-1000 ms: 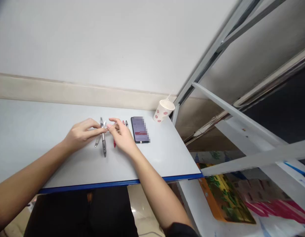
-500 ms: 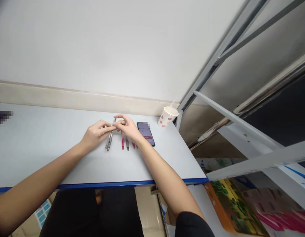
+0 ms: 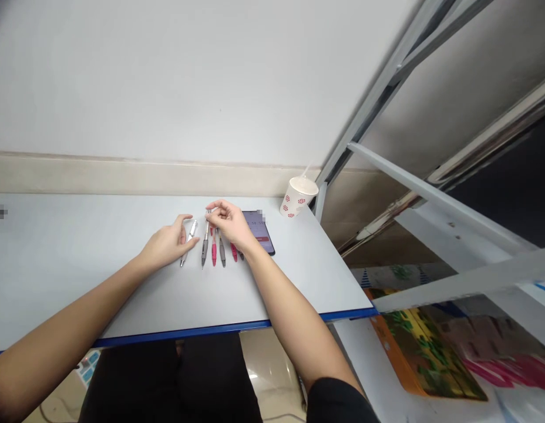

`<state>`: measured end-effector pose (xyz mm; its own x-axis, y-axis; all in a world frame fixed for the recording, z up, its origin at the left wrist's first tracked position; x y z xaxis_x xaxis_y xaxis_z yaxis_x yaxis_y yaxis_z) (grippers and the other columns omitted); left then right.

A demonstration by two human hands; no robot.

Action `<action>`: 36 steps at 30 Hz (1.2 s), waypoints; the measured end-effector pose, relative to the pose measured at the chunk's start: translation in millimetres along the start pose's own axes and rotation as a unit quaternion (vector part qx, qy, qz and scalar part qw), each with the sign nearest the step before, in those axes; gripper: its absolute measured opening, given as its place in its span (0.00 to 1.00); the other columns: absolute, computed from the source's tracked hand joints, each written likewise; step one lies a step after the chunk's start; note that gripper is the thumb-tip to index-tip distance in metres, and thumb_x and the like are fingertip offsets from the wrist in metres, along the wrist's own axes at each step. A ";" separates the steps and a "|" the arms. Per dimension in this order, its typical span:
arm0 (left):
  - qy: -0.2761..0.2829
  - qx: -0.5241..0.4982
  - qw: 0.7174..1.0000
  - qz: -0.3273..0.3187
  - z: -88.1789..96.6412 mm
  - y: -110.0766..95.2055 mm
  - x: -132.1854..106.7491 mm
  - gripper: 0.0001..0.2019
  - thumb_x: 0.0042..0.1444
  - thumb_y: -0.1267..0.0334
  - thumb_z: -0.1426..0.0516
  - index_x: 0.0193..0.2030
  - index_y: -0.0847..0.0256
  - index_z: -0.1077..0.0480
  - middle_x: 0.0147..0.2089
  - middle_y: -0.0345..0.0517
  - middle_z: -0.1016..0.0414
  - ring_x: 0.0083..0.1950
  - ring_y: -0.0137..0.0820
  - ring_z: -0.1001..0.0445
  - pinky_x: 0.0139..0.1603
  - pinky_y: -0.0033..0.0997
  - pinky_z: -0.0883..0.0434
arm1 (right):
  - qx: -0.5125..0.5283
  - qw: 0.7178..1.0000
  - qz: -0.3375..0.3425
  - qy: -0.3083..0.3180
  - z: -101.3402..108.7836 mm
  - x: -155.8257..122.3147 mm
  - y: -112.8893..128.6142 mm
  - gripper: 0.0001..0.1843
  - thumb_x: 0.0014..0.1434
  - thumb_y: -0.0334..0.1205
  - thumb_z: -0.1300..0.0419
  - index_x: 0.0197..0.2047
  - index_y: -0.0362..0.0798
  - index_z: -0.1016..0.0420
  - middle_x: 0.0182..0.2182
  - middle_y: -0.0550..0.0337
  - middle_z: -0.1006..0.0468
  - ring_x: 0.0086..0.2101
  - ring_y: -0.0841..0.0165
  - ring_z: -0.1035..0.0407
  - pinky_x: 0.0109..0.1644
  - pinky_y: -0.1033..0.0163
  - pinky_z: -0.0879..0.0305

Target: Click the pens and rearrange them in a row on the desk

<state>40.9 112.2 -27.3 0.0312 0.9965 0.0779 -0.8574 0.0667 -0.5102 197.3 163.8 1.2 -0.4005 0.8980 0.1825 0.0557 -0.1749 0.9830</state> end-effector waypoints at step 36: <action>-0.068 -0.467 0.880 0.061 17.1 32.5 4.7 0.35 0.57 0.73 0.41 0.72 0.67 0.44 0.34 0.39 0.19 0.22 0.27 0.24 0.30 0.29 0.24 | -0.070 0.995 0.042 0.056 -20.9 8.4 -8.4 0.15 0.57 0.44 0.35 0.47 0.50 0.29 0.25 0.70 0.28 0.27 0.69 0.33 0.36 0.63 0.36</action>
<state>4.5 118.2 -28.9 -0.1489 0.9879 0.0427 -0.0524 0.0352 -0.9980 174.3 164.3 -6.0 -0.4992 0.8288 0.2528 -0.0309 -0.3085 0.9507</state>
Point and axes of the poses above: each hand's wrist, its own x-axis towards the middle knuckle, its own z-axis out of the back of the hand, y = z × x, the point moved 10 cm from there along x, towards the middle knuckle
